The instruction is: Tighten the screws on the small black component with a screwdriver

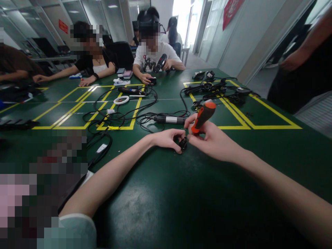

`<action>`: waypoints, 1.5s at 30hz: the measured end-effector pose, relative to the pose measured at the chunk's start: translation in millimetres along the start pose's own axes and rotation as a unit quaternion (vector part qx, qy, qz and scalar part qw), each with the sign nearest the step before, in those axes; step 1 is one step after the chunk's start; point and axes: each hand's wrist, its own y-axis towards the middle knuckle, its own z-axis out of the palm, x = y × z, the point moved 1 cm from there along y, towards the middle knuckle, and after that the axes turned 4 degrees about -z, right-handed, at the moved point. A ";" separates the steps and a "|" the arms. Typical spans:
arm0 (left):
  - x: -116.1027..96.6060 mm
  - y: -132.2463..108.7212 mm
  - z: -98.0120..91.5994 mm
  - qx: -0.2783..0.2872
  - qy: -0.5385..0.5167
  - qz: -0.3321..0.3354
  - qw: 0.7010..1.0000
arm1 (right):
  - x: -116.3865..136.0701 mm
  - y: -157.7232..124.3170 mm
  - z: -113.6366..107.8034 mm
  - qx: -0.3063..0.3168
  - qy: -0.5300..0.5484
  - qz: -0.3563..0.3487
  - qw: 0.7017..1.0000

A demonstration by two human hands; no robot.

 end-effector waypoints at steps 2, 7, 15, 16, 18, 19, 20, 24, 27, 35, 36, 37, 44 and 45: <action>-0.5 -0.3 -0.4 0.000 0.006 0.001 1.000 | 0.0 1.3 1.0 -0.011 -0.003 -0.005 1.000; 2.7 0.7 -1.1 -0.009 0.000 0.009 1.000 | -1.2 1.5 -0.1 -0.016 -0.017 -0.005 1.000; 0.6 -0.4 -1.4 -0.004 0.017 -0.003 1.000 | 4.0 -0.1 -0.7 0.020 0.003 -0.014 1.000; -1.3 -1.5 -1.4 -0.007 0.023 -0.007 1.000 | 4.1 -0.2 0.0 0.021 0.009 -0.016 1.000; -5.5 -3.9 -1.5 -0.014 0.034 -0.012 0.999 | 4.1 -0.3 1.3 0.027 0.028 -0.008 0.999; -7.3 -4.9 -1.4 -0.015 0.038 -0.013 0.999 | 4.0 -0.6 1.6 0.033 0.035 0.003 0.999; -8.8 -5.7 -1.4 -0.013 0.041 -0.014 0.999 | 4.0 -0.8 1.7 0.039 0.041 0.014 0.998; -9.4 -6.5 -1.3 -0.011 0.036 -0.014 0.999 | 3.3 -1.8 0.3 0.034 0.048 0.026 0.998; -5.3 -4.7 -1.5 -0.009 0.037 -0.013 0.999 | 1.5 -1.5 -1.3 0.010 0.039 0.009 0.999; 2.2 -0.3 -1.6 -0.012 0.012 0.002 1.000 | 2.4 2.0 -2.0 0.001 0.018 -0.002 1.000; 1.3 -0.8 -1.5 -0.014 0.010 0.003 1.000 | 2.4 2.3 -2.2 0.000 0.018 -0.007 1.000; 0.4 -1.4 -1.4 -0.014 0.012 0.003 1.000 | 2.3 2.7 -2.5 -0.002 0.016 -0.012 1.000; -0.9 -2.9 -1.1 -0.005 0.019 -0.018 1.000 | -0.2 3.4 -11.3 -0.030 -0.022 -0.031 0.999; -0.5 -2.8 -1.1 -0.002 0.018 -0.016 1.000 | -0.3 3.4 -12.5 -0.031 -0.026 -0.027 0.999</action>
